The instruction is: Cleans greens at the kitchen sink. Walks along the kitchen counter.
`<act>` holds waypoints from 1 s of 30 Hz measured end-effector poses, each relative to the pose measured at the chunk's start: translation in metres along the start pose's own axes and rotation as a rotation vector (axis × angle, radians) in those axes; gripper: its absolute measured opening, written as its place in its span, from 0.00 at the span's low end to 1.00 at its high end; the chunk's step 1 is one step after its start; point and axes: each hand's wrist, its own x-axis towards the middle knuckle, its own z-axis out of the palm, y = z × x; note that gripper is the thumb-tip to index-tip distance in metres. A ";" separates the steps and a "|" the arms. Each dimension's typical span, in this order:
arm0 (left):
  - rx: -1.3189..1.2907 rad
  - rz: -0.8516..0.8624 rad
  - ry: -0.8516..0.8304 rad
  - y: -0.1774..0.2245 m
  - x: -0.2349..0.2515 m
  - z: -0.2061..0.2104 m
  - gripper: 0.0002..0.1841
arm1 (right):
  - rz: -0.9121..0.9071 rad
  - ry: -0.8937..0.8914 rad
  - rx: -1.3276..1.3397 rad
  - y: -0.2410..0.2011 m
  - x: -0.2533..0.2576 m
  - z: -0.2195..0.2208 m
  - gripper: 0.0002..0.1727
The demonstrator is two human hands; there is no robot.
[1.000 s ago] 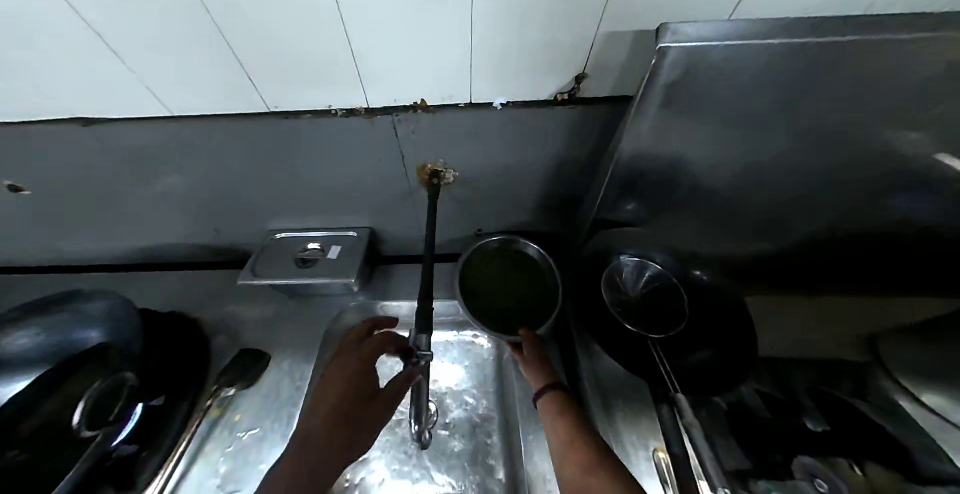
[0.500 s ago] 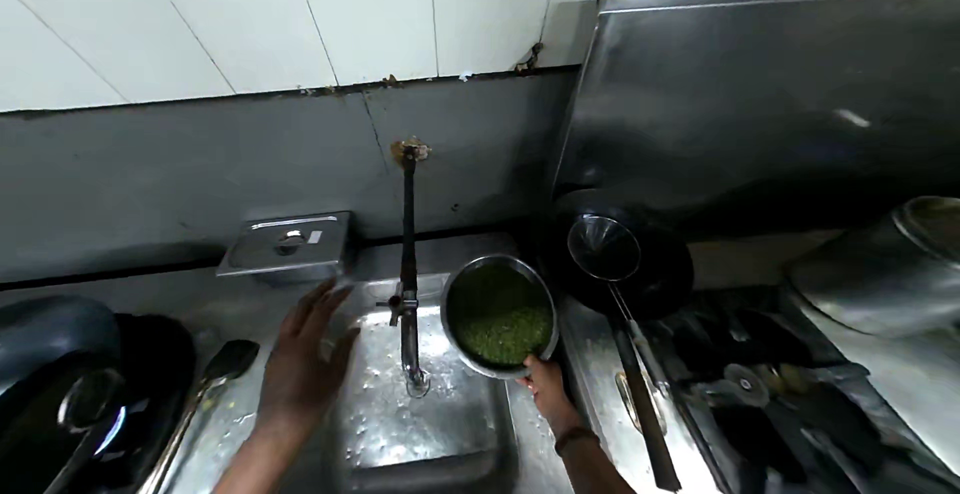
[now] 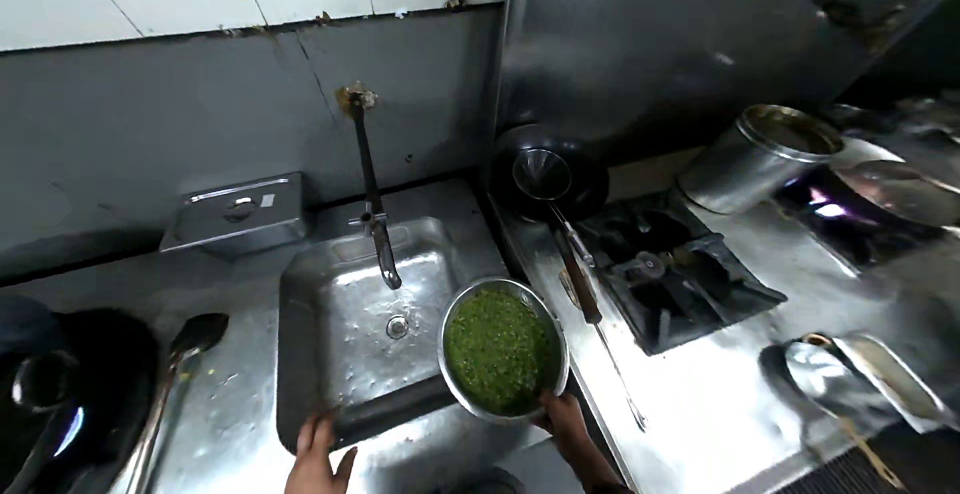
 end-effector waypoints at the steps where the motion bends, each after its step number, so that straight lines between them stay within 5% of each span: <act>1: 0.009 0.014 -0.033 0.001 -0.004 0.007 0.38 | 0.000 0.006 -0.004 0.008 -0.006 -0.009 0.15; 13: 0.050 0.207 -0.329 0.067 0.008 0.055 0.32 | 0.062 -0.070 -0.019 0.050 -0.037 -0.063 0.18; 19: 0.017 0.317 -0.412 0.123 0.029 0.078 0.25 | -0.368 0.204 -0.856 -0.020 -0.053 -0.065 0.28; 22: 0.017 0.308 -0.452 0.159 0.053 0.097 0.25 | -0.608 0.004 -0.881 -0.061 -0.040 -0.040 0.20; 25: 0.051 0.273 -0.463 0.196 0.083 0.120 0.26 | -0.638 -0.283 -1.011 -0.093 -0.005 -0.005 0.21; 30: 0.152 0.202 -0.431 0.226 0.116 0.162 0.27 | -0.671 -0.442 -1.157 -0.113 0.033 0.043 0.21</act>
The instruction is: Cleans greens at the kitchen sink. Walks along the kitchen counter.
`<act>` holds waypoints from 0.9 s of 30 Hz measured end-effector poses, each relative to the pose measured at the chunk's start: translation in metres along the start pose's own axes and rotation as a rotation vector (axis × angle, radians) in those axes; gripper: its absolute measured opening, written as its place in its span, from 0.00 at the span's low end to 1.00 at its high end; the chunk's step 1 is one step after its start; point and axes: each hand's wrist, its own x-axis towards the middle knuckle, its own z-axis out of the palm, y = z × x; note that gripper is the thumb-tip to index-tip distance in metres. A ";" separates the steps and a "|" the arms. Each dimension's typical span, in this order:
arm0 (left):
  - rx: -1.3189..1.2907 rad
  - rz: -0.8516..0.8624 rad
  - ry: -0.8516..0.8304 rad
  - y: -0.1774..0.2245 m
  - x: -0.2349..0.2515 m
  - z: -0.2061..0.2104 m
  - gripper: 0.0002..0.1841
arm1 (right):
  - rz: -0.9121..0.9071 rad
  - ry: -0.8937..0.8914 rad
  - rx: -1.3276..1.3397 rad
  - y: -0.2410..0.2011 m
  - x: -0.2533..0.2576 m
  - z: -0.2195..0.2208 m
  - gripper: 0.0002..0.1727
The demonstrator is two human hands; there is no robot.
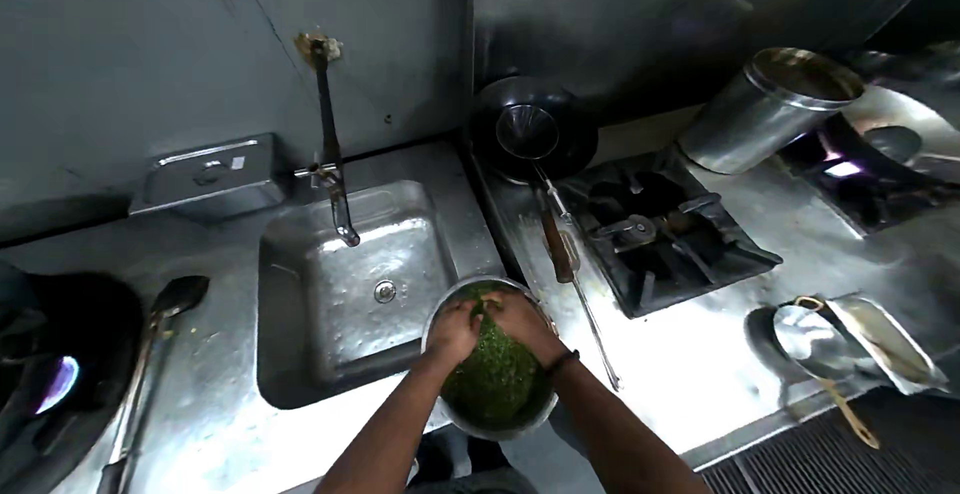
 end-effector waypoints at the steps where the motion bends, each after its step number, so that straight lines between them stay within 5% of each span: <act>1: 0.011 -0.025 -0.004 0.003 0.004 0.002 0.27 | -0.011 -0.018 -0.011 0.000 0.007 0.002 0.20; 11: -0.089 -0.144 -0.079 -0.016 0.025 0.027 0.23 | 0.087 -0.264 -0.017 0.012 0.033 0.015 0.20; 17: -0.275 -0.209 -0.166 -0.025 0.012 0.043 0.24 | 0.231 -0.344 0.233 0.039 0.023 0.033 0.25; 27: -0.886 -0.458 0.176 -0.003 -0.022 0.098 0.23 | 0.501 0.062 0.946 0.029 -0.040 0.084 0.21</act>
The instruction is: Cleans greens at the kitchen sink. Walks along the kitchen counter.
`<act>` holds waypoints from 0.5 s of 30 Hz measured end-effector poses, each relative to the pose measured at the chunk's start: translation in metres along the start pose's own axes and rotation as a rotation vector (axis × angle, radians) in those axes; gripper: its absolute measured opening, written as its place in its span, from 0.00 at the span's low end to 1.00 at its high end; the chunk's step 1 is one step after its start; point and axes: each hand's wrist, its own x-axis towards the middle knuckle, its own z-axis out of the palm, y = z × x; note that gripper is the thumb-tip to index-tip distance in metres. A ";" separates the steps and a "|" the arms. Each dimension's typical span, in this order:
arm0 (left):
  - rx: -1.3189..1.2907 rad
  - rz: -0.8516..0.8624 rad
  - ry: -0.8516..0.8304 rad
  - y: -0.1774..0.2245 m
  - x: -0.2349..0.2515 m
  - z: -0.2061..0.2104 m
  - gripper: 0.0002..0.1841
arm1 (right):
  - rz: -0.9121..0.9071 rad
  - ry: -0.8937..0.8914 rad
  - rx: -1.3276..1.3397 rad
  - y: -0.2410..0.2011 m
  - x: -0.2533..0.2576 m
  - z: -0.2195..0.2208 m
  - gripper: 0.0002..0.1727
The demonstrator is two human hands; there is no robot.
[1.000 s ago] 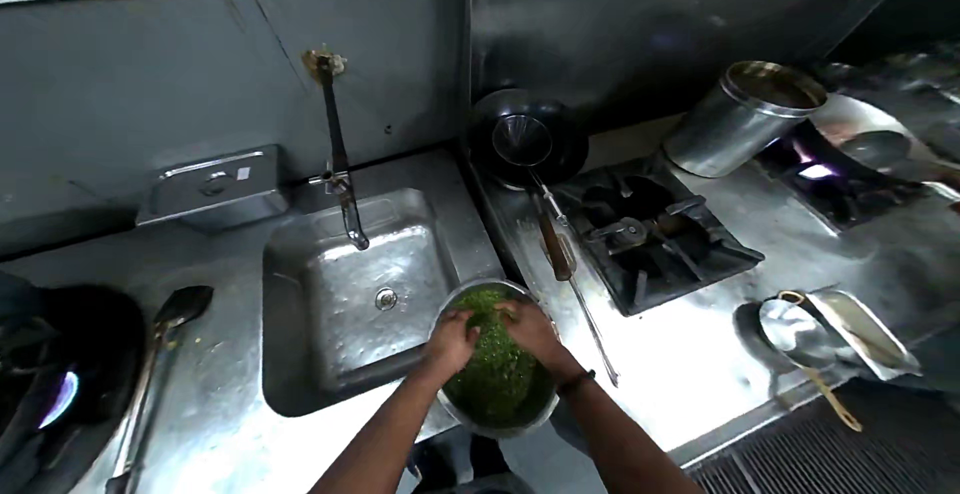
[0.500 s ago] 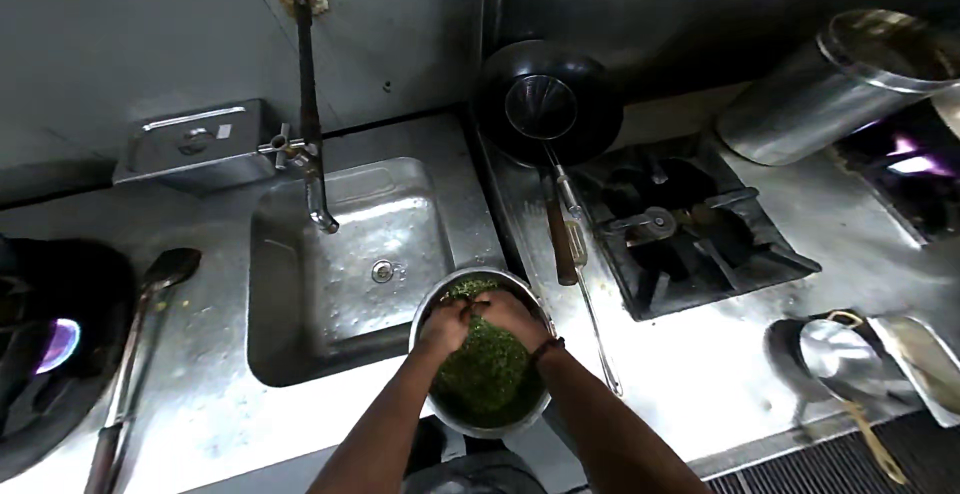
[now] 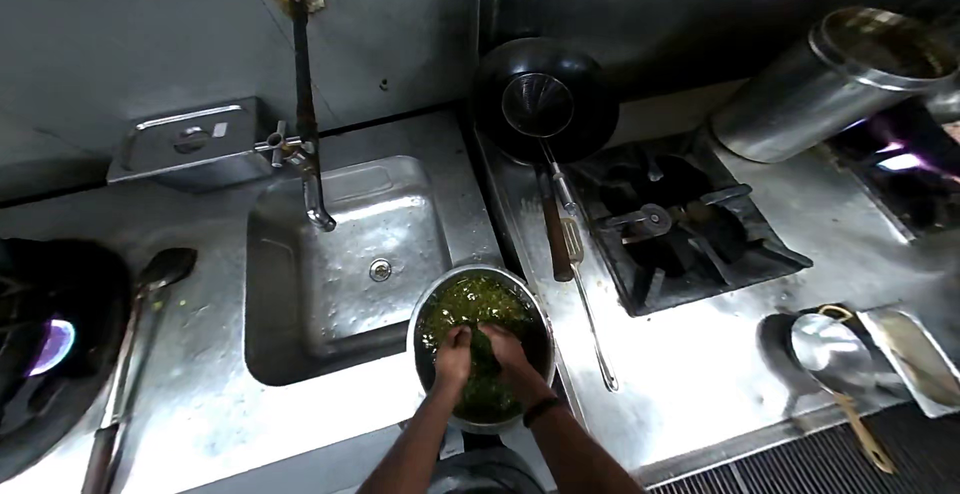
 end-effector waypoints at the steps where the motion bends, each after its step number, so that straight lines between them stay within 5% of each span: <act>1: -0.079 0.003 0.019 0.000 -0.006 0.006 0.23 | 0.012 0.036 0.079 0.006 -0.004 0.006 0.19; 4: -0.190 0.072 0.047 -0.003 -0.018 0.024 0.25 | 0.011 0.132 0.288 0.013 -0.014 0.024 0.16; 8: 0.112 0.217 0.079 0.001 -0.032 0.037 0.31 | -0.163 0.133 0.179 0.012 -0.035 0.022 0.21; 12: 0.442 0.229 -0.006 0.042 -0.059 0.020 0.35 | -0.080 -0.097 0.667 0.000 -0.036 0.011 0.24; 15: 0.395 0.392 0.084 0.061 -0.068 -0.012 0.30 | 0.084 -0.315 0.976 -0.022 -0.029 0.006 0.29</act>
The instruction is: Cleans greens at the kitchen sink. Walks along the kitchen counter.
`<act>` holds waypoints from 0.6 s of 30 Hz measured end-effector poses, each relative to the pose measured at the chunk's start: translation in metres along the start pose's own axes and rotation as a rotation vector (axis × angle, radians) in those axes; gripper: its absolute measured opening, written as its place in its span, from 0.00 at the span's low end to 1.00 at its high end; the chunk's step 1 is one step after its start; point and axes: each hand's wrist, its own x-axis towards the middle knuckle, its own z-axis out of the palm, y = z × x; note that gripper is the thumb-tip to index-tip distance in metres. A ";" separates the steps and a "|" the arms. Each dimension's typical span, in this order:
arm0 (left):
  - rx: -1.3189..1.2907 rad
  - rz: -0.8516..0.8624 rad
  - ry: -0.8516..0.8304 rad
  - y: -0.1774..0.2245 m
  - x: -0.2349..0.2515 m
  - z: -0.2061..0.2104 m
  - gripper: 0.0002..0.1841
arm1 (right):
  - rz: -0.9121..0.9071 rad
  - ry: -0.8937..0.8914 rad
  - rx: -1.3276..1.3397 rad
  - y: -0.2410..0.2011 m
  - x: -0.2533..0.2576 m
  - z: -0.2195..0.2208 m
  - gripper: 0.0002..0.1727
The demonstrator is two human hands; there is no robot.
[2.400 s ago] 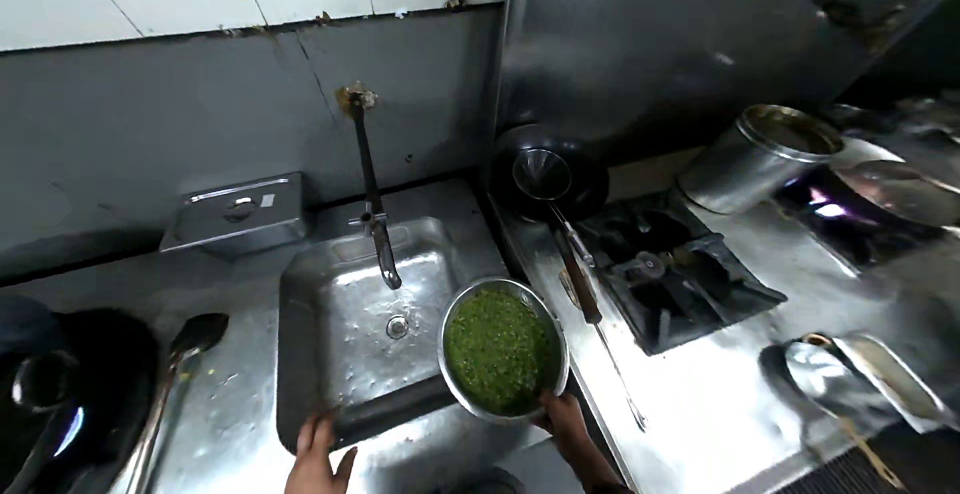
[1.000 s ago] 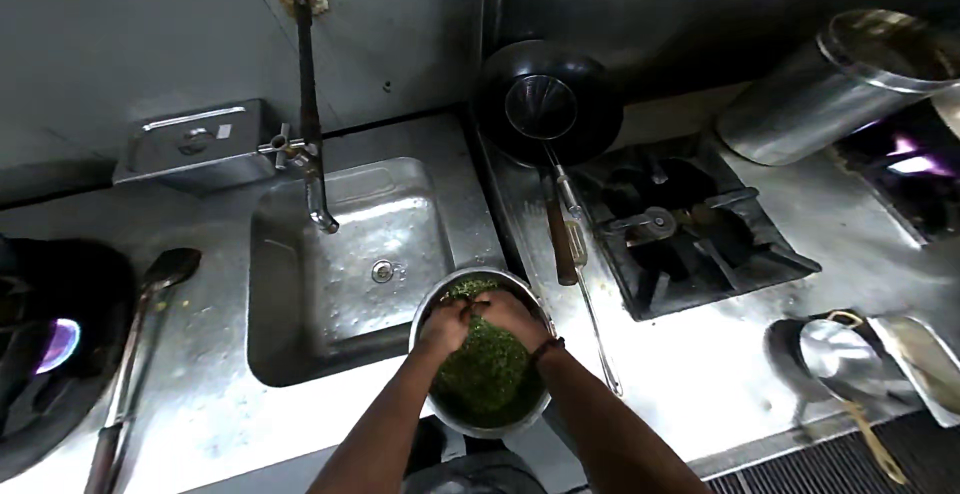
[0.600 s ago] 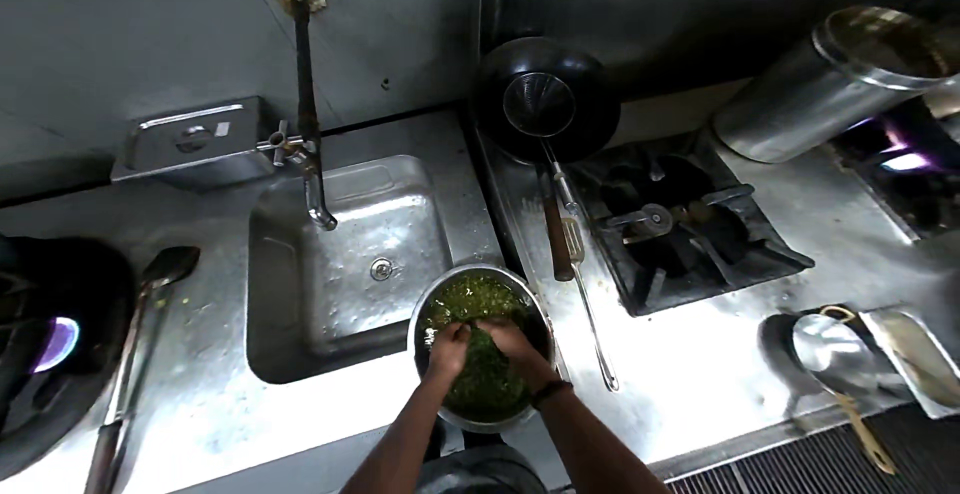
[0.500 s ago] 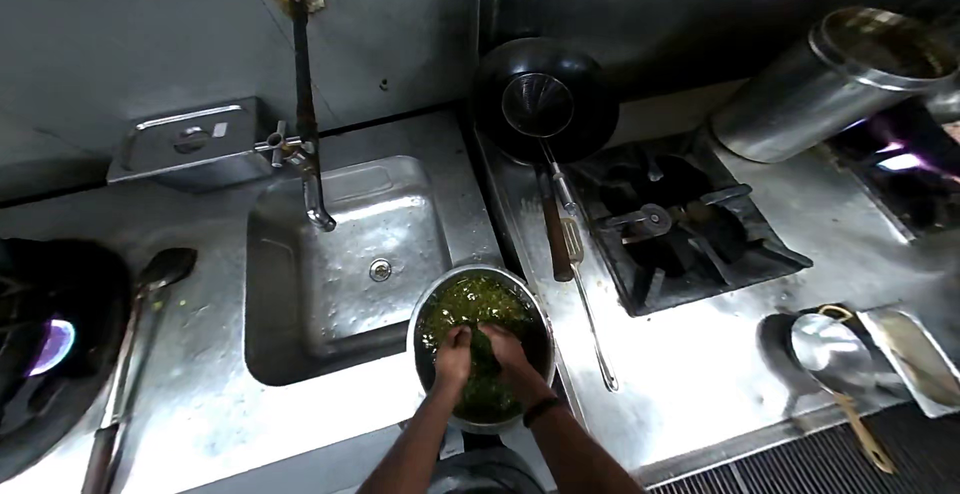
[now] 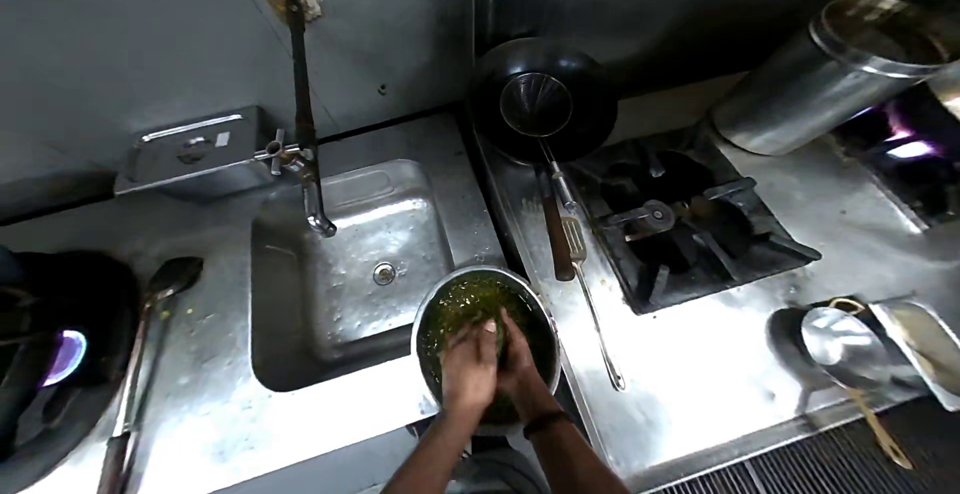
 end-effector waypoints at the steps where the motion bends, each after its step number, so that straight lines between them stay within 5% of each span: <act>1: -0.117 0.038 0.091 -0.007 0.002 -0.006 0.28 | 0.004 -0.056 0.003 -0.003 0.000 0.000 0.32; 8: -1.254 -0.334 0.160 -0.026 0.021 0.010 0.38 | -0.098 0.018 0.145 -0.002 -0.009 0.034 0.35; 11: -1.181 -0.284 0.125 -0.014 0.021 0.018 0.35 | -0.291 0.165 -0.163 0.011 -0.013 0.036 0.31; 14: -1.009 -0.237 0.160 -0.002 0.019 0.028 0.21 | -0.464 0.347 -0.413 0.018 -0.016 0.042 0.19; 18: -0.832 -0.198 0.124 -0.003 0.017 0.035 0.16 | -0.457 0.349 -0.518 0.016 -0.025 0.041 0.14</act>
